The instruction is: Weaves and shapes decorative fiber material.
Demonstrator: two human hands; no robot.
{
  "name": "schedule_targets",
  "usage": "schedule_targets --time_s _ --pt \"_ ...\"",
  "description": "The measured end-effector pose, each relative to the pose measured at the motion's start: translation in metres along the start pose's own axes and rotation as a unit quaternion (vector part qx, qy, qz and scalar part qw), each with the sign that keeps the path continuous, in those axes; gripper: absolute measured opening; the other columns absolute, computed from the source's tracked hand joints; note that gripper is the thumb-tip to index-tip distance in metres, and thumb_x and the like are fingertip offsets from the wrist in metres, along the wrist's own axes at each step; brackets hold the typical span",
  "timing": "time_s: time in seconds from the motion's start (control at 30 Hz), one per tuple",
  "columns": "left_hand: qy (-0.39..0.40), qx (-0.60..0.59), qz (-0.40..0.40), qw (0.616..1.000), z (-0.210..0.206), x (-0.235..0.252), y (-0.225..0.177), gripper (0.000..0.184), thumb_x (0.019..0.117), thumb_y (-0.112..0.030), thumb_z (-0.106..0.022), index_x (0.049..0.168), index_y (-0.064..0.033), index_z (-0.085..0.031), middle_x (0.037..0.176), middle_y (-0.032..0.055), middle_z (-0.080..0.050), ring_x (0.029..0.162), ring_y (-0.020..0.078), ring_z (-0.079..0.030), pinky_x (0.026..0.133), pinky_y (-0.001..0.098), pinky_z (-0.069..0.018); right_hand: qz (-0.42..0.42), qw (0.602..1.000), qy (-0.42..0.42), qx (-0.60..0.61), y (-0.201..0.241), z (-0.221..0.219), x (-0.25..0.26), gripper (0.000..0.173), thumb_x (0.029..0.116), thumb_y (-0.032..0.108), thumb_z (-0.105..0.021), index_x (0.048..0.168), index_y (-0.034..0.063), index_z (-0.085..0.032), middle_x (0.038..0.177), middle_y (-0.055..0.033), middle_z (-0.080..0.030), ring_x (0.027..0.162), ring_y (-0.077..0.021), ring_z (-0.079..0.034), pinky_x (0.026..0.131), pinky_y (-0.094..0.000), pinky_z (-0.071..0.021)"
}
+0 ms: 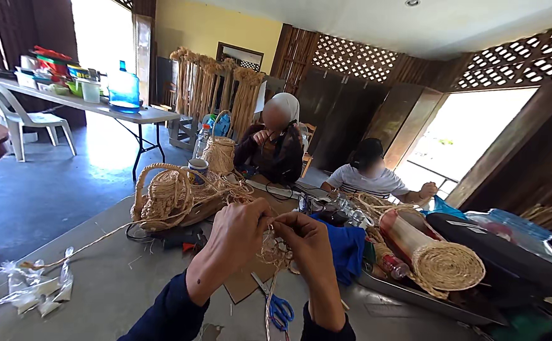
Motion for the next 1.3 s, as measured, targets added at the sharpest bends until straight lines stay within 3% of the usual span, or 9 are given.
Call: schedule_targets --time_s 0.13,0.33,0.53,0.8,0.9,1.03,1.13,1.3 --pt "-0.018 0.009 -0.038 0.999 -0.003 0.001 0.002 0.014 0.0995 -0.014 -0.060 0.094 -0.0057 -0.070 0.072 0.0065 -0.066 0.065 0.0224 -0.066 0.061 0.0451 -0.0530 -0.038 0.999 0.018 0.000 0.000 -0.003 0.000 0.011 0.0939 0.001 -0.063 0.098 0.0002 -0.073 0.076 0.0031 -0.070 0.066 0.0013 -0.063 0.063 -0.0150 -0.0533" --pt "-0.050 0.022 -0.056 0.997 0.001 0.000 0.002 0.012 0.0965 -0.013 -0.063 0.090 -0.0074 -0.071 0.076 0.0050 -0.068 0.067 0.0198 -0.066 0.061 0.0422 -0.0532 0.006 1.000 0.007 -0.014 -0.001 -0.004 0.000 0.009 0.0907 0.001 -0.064 0.091 0.0012 -0.074 0.078 0.0028 -0.070 0.066 0.0018 -0.063 0.062 -0.0141 -0.0529" --pt "-0.107 0.057 -0.090 0.988 -0.002 -0.003 -0.005 0.011 0.0940 -0.012 -0.060 0.087 -0.0074 -0.068 0.070 0.0047 -0.062 0.059 0.0201 -0.062 0.052 0.0398 -0.0491 0.010 0.999 -0.033 -0.011 0.003 -0.006 -0.002 0.009 0.0885 0.000 -0.064 0.086 0.0035 -0.072 0.071 0.0045 -0.068 0.061 0.0024 -0.061 0.058 -0.0137 -0.0513" --pt "-0.159 0.090 -0.090 0.979 -0.008 -0.005 -0.008 0.012 0.0928 -0.010 -0.060 0.085 -0.0052 -0.067 0.068 0.0072 -0.061 0.058 0.0232 -0.063 0.050 0.0398 -0.0496 -0.003 0.999 -0.050 -0.016 -0.001 -0.008 -0.002 0.008 0.0873 0.000 -0.065 0.084 0.0039 -0.071 0.070 0.0038 -0.068 0.060 0.0021 -0.061 0.057 -0.0145 -0.0514" --pt "-0.101 0.034 -0.053 0.993 -0.008 -0.001 0.000 0.012 0.0952 -0.012 -0.062 0.089 -0.0059 -0.069 0.073 0.0062 -0.065 0.063 0.0213 -0.065 0.056 0.0414 -0.0522 -0.012 0.998 -0.056 -0.026 -0.003 -0.007 -0.001 0.008 0.0874 -0.001 -0.065 0.083 0.0035 -0.071 0.070 0.0036 -0.067 0.059 0.0021 -0.061 0.057 -0.0144 -0.0508" --pt "0.002 -0.117 0.059 0.991 0.005 0.010 0.021 0.024 0.1049 -0.019 -0.056 0.107 -0.0019 -0.073 0.094 0.0080 -0.073 0.085 0.0154 -0.071 0.080 0.0364 -0.0590 -0.008 0.995 -0.091 -0.027 -0.002 -0.001 -0.001 0.009 0.0884 -0.003 -0.064 0.085 0.0010 -0.071 0.070 0.0033 -0.068 0.061 0.0028 -0.061 0.058 -0.0134 -0.0510" --pt "0.015 -0.174 0.094 0.980 0.016 0.011 0.031 0.023 0.1046 -0.021 -0.059 0.105 -0.0030 -0.072 0.094 0.0033 -0.073 0.085 0.0071 -0.071 0.080 0.0265 -0.0588 -0.016 0.994 -0.103 -0.030 -0.003 0.003 0.000 0.010 0.0893 -0.002 -0.063 0.086 0.0012 -0.071 0.069 0.0034 -0.067 0.060 0.0022 -0.059 0.056 -0.0135 -0.0487" --pt "0.062 -0.158 0.097 0.981 0.006 0.011 0.024 0.015 0.0921 -0.020 -0.076 0.098 -0.0064 -0.075 0.089 0.0000 -0.072 0.081 0.0049 -0.067 0.077 0.0256 -0.0559 -0.018 0.996 -0.085 -0.023 0.000 -0.005 -0.001 0.007 0.0908 -0.003 -0.065 0.089 -0.0005 -0.071 0.073 0.0014 -0.069 0.063 0.0020 -0.062 0.060 -0.0135 -0.0516"
Point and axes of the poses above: each hand's wrist, its own x-axis towards the middle knuckle, its own z-axis out of the back of the hand, y = z × x, the point moved 5 cm from there along x, towards the middle knuckle
